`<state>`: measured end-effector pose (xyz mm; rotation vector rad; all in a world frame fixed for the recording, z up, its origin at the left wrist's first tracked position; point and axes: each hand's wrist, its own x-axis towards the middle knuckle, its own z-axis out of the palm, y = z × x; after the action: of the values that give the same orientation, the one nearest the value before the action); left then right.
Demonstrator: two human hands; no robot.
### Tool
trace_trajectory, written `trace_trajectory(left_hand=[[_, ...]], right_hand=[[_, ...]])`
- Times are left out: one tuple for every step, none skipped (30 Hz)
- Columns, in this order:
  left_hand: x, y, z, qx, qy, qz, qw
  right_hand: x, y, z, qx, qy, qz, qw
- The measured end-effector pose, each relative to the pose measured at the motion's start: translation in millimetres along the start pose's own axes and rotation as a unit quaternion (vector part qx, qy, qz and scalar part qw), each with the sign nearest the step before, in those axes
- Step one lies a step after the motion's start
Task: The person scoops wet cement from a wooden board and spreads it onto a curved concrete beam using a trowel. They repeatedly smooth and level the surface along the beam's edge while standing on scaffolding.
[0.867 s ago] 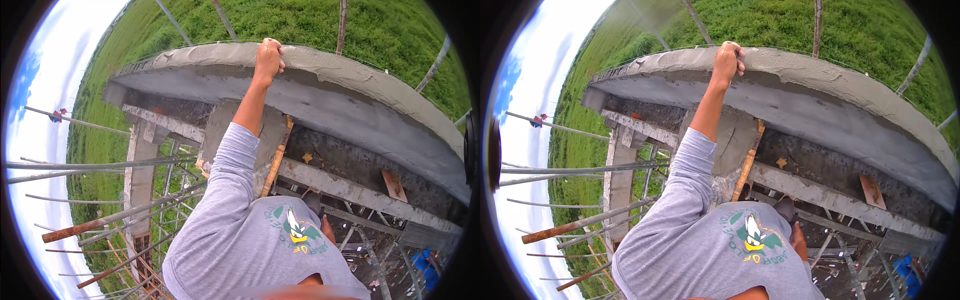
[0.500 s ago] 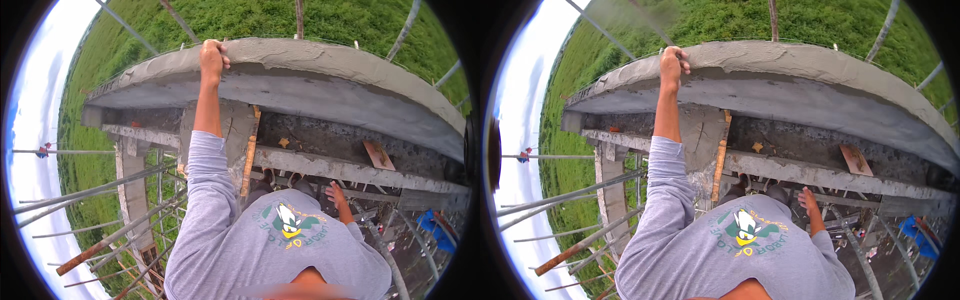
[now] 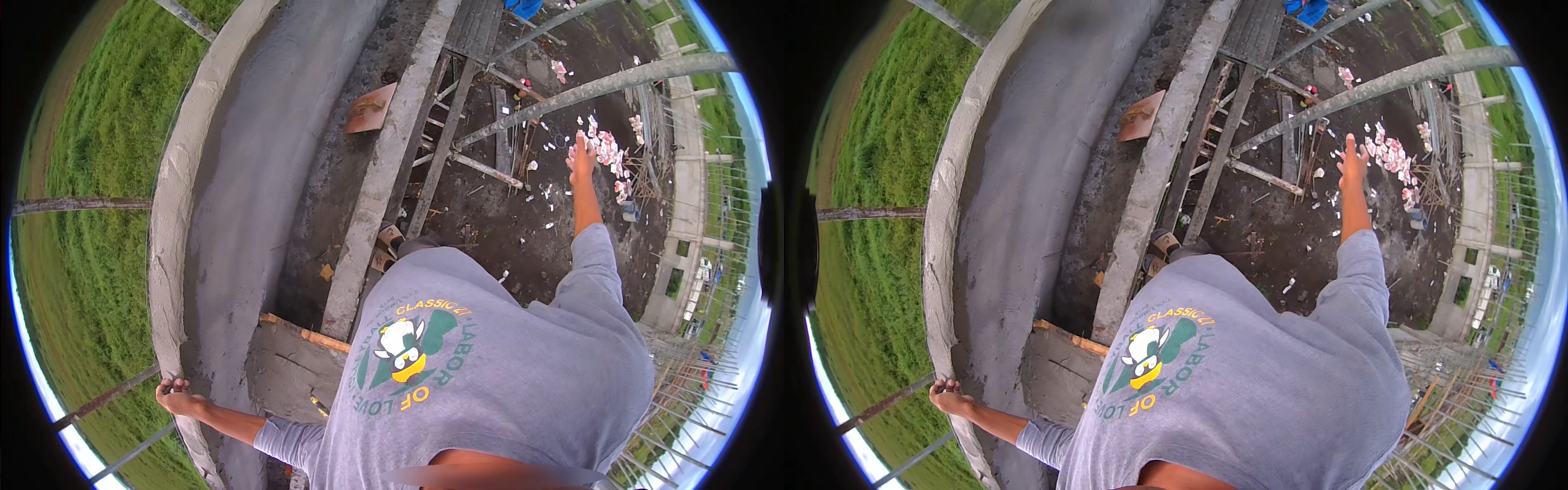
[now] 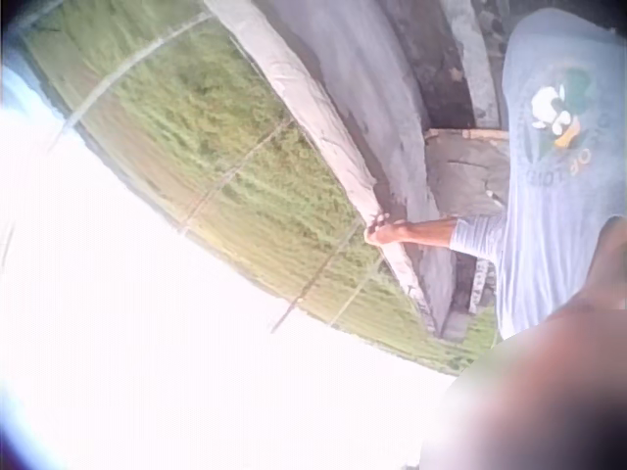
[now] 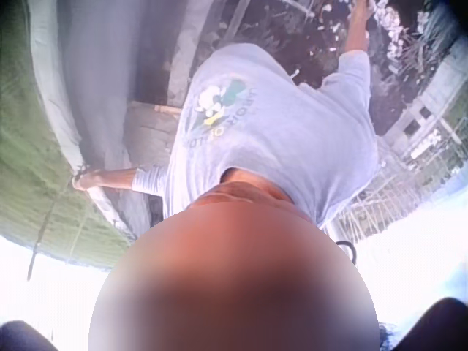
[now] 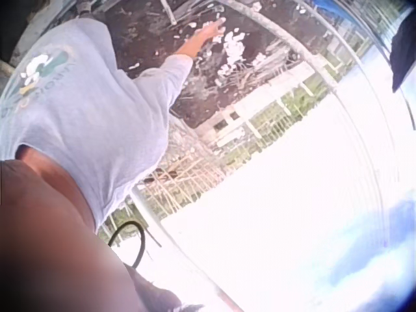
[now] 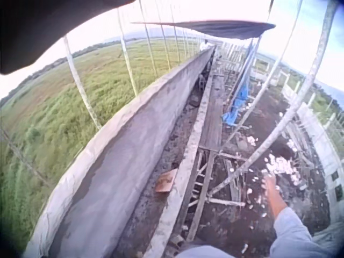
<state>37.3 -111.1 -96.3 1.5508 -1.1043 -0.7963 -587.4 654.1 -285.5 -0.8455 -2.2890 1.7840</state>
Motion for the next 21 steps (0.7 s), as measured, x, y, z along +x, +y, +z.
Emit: trace_trajectory(left_hand=[[-1,2,1,0.005,0.002,-0.002,1.000],[-2,3,2,0.016,0.003,0.003,1.000],[-2,4,2,0.030,0.008,0.006,1.000],[-2,3,3,0.036,0.015,0.009,0.999],[-1,3,4,0.035,0.021,0.006,0.999],[0,2,4,0.025,0.028,0.004,0.999],[3,0,5,0.010,0.031,-0.004,0.999],[6,-1,6,0.013,0.043,0.001,0.999],[8,-2,6,0.010,0.049,0.000,0.999],[11,-3,7,0.001,0.057,-0.006,0.998],[13,-4,8,0.013,0.060,0.000,0.998],[15,-4,8,0.019,0.068,0.000,0.997],[16,-4,8,0.026,0.069,-0.005,0.997],[17,-4,9,0.019,0.077,-0.005,0.997],[18,-4,9,0.022,0.085,0.006,0.996],[18,-3,9,0.020,0.086,0.007,0.996],[18,-4,10,0.014,0.081,-0.009,0.997],[19,-5,11,0.026,0.088,0.008,0.996],[20,-6,12,0.036,0.090,0.010,0.995],[22,-8,12,0.048,0.092,0.012,0.994],[24,-10,11,0.051,0.090,0.017,0.995]], right_hand=[[29,-44,-15,0.042,0.031,-0.059,0.997],[57,-88,-27,0.085,0.068,-0.105,0.988],[81,-131,-40,0.087,0.087,-0.155,0.980],[101,-169,-51,0.083,0.104,-0.196,0.972],[120,-205,-58,0.074,0.112,-0.220,0.966],[139,-237,-62,0.068,0.128,-0.233,0.962],[155,-263,-65,0.056,0.142,-0.253,0.955],[170,-284,-66,0.054,0.130,-0.264,0.954],[184,-299,-67,0.051,0.135,-0.268,0.953],[196,-308,-68,0.065,0.131,-0.274,0.951],[207,-315,-68,0.076,0.140,-0.277,0.948],[217,-318,-69,0.084,0.152,-0.265,0.948],[228,-319,-70,0.075,0.102,-0.266,0.956],[238,-320,-74,0.062,0.054,-0.253,0.964],[248,-317,-76,0.064,0.043,-0.238,0.968],[258,-313,-78,0.083,0.046,-0.225,0.970],[268,-310,-83,0.092,0.041,-0.224,0.969],[279,-307,-85,0.086,0.024,-0.228,0.970],[289,-304,-86,0.079,0.006,-0.231,0.970],[299,-301,-84,0.054,0.033,-0.247,0.967],[307,-299,-80,0.028,0.058,-0.260,0.963]])
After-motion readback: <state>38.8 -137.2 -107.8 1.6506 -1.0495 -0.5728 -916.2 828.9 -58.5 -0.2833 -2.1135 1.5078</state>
